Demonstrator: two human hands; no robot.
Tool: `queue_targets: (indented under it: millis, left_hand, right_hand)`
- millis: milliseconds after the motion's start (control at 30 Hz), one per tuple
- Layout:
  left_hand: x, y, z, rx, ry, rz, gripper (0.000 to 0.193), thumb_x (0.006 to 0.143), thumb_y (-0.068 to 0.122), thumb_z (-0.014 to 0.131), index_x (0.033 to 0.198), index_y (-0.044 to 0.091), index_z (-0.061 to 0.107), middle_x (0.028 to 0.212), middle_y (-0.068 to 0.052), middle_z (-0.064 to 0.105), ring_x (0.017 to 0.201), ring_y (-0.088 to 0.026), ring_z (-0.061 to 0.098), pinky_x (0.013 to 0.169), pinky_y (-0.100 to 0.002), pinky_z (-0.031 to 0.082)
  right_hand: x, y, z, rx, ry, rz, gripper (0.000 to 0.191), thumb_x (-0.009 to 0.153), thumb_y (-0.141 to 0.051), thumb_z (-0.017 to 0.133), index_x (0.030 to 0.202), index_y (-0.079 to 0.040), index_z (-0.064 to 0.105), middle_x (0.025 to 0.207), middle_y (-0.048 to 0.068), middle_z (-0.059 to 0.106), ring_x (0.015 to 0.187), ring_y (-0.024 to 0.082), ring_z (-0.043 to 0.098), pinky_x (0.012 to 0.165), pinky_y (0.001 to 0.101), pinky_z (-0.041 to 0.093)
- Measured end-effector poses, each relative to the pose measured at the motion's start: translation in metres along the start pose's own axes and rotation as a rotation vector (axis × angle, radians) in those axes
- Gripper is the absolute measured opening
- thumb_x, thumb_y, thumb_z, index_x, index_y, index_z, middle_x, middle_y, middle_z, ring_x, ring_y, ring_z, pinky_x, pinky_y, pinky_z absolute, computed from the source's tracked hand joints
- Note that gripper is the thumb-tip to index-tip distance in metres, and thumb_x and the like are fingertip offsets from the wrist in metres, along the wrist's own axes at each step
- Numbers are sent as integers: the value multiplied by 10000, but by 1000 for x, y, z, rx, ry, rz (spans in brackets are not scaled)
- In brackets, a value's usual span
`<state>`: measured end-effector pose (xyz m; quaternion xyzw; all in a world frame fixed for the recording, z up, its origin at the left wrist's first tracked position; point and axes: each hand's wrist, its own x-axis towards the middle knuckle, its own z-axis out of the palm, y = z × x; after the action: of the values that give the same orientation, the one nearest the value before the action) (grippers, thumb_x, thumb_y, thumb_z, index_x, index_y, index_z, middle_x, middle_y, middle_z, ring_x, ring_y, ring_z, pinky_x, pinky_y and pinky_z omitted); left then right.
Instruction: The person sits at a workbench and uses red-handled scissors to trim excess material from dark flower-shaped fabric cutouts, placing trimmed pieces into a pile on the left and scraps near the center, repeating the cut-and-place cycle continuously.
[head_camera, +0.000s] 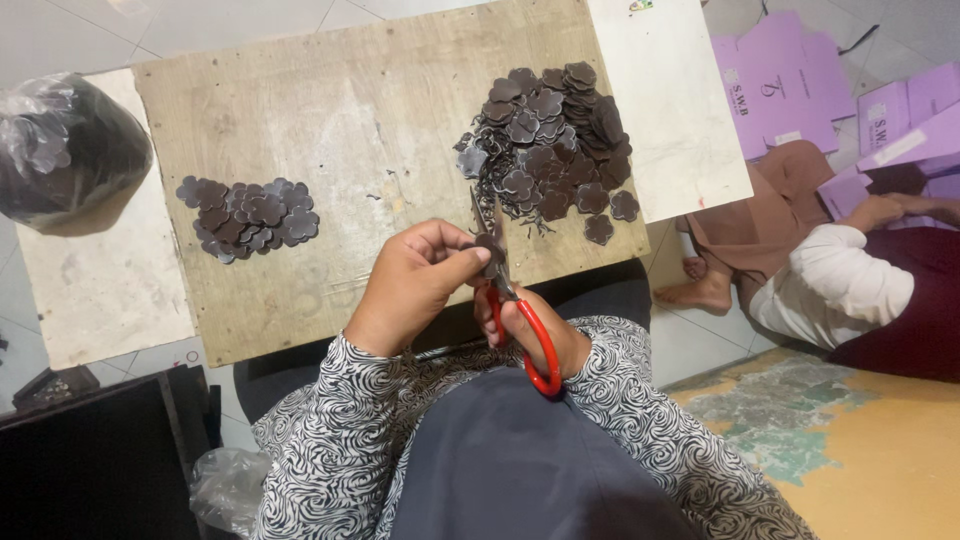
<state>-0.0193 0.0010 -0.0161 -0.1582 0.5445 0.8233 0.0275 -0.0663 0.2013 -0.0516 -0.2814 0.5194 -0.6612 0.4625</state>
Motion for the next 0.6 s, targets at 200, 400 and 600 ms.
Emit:
queue_targets:
  millis: [200,400,600]
  left_hand:
    - [-2,-1,0,29,5,10,114,936,75,706,974,-24,664,886,-57,735,806,-106,680,761,-259,563]
    - [-2,-2,-1,29,19,12,112,928,76,714,966,-20,670,876,-62,738,800,-114,687,758,-262,565]
    - [0,-3,-3,41,28,8,113,928,79,713,970,-20,678,886,-60,740,807,-112,692,761,-258,566]
  right_hand:
    - [0,4,-3,36,-14,-2,533,1070,-584,434,1053,-54,488,898,8,453,790,97,450,733,253,444]
    - [-1,9,-4,43,21,7,527,1074,-575,449,1030,-51,494,851,4,427,729,96,429,671,244,422]
    - [-2,9,-2,91,40,23,507,1066,-576,478,967,-79,462,830,-7,417,705,81,403,635,234,399]
